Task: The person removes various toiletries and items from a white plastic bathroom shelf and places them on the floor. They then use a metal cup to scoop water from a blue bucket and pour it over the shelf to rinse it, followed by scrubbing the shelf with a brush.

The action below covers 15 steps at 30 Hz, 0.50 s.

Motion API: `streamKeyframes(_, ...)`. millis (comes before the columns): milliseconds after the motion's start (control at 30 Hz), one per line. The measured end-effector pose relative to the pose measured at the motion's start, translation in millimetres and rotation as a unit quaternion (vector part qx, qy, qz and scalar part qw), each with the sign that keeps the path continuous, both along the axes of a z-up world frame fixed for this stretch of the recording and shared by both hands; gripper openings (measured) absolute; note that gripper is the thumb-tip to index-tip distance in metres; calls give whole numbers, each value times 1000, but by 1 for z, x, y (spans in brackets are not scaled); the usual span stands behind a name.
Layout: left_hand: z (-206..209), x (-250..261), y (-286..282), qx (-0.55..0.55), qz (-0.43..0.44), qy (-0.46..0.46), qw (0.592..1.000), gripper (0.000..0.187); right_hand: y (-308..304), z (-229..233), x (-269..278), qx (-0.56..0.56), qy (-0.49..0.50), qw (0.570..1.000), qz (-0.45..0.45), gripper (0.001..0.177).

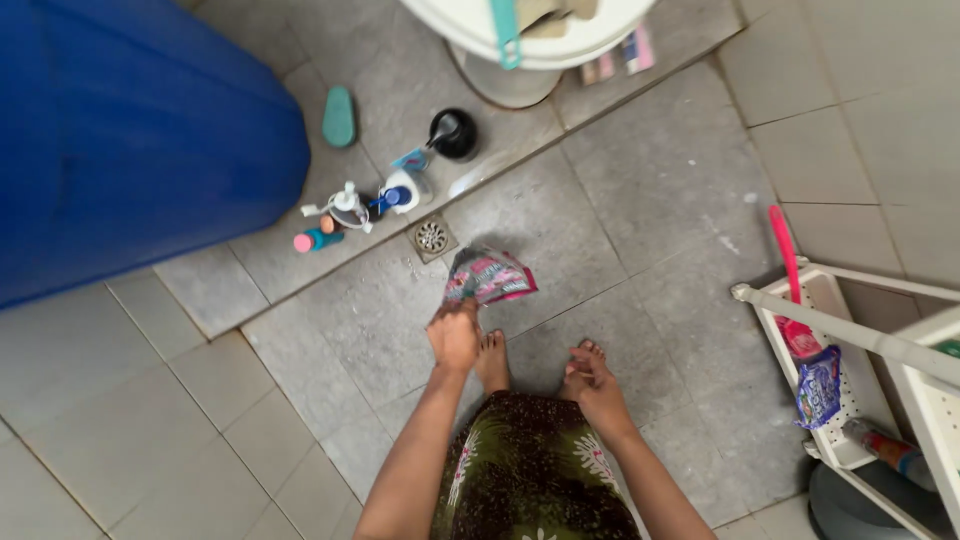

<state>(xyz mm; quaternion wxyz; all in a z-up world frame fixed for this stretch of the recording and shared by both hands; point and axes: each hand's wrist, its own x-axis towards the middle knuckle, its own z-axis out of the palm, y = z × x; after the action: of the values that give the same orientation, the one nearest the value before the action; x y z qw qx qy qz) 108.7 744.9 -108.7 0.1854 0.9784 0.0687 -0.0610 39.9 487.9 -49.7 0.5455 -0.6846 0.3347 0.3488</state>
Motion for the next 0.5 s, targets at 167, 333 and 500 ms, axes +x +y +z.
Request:
streamKeyframes(167, -45, -22, 77, 59, 57, 18, 996, 18, -2, -21, 7, -30, 8, 997, 73, 37)
streamKeyframes(333, -36, -54, 158, 100, 148, 87, 980, 19, 8, -24, 22, -37, 39, 992, 118, 38)
streamKeyframes(500, 2, -87, 253, 134, 273, 84, 949, 16, 29, -14, 48, -45, 68, 984, 158, 39)
